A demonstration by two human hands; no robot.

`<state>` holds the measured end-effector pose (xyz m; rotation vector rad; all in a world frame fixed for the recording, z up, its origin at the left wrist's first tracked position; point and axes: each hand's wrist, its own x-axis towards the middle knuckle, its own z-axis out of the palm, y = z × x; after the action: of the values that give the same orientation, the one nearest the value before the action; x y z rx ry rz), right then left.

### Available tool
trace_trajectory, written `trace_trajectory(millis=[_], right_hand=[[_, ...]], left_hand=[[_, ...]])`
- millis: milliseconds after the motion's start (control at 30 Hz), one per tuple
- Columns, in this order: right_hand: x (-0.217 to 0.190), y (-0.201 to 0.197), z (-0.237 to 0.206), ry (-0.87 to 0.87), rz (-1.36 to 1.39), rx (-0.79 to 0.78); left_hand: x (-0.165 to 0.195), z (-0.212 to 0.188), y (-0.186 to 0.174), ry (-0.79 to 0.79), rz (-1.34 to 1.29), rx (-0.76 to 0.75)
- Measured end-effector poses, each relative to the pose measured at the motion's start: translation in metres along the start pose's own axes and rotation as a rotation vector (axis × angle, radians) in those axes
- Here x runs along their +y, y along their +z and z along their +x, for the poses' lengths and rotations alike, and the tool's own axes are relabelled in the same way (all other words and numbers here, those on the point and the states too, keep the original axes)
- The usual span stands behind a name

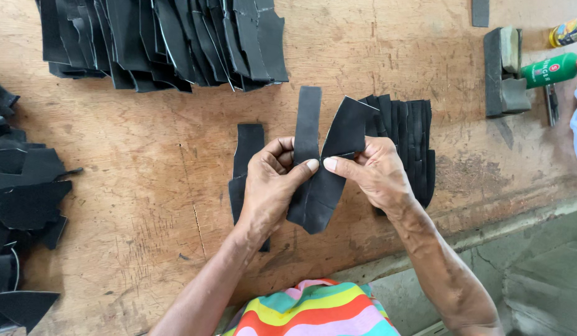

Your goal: The person repeatedly picks up pairs of black leather pieces from a wooden workbench, aligns their edges, and places them back down. The hands handle the pieces one at a time without using any tools.

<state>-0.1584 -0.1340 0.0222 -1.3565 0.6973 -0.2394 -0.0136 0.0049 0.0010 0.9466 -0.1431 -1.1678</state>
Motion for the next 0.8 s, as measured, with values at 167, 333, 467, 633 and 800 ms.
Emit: trace_trajectory(millis=[167,333,467,633,800], right_hand=[[-0.010,0.002,0.003,0.052,-0.081,0.023],[-0.013,0.001,0.002,0.025,-0.148,0.023],[-0.008,0.003,0.001,0.027,-0.121,0.050],[-0.009,0.002,0.003,0.039,-0.185,0.063],[-0.011,0.002,0.004,0.083,-0.291,0.097]], left_hand=[[0.002,-0.001,0.001,0.038,0.126,0.025],[0.002,-0.001,0.001,0.027,0.070,0.013],[0.000,-0.002,0.001,0.035,0.053,0.028],[-0.003,-0.001,0.001,0.039,0.043,0.046],[-0.002,-0.002,0.001,0.036,0.030,0.055]])
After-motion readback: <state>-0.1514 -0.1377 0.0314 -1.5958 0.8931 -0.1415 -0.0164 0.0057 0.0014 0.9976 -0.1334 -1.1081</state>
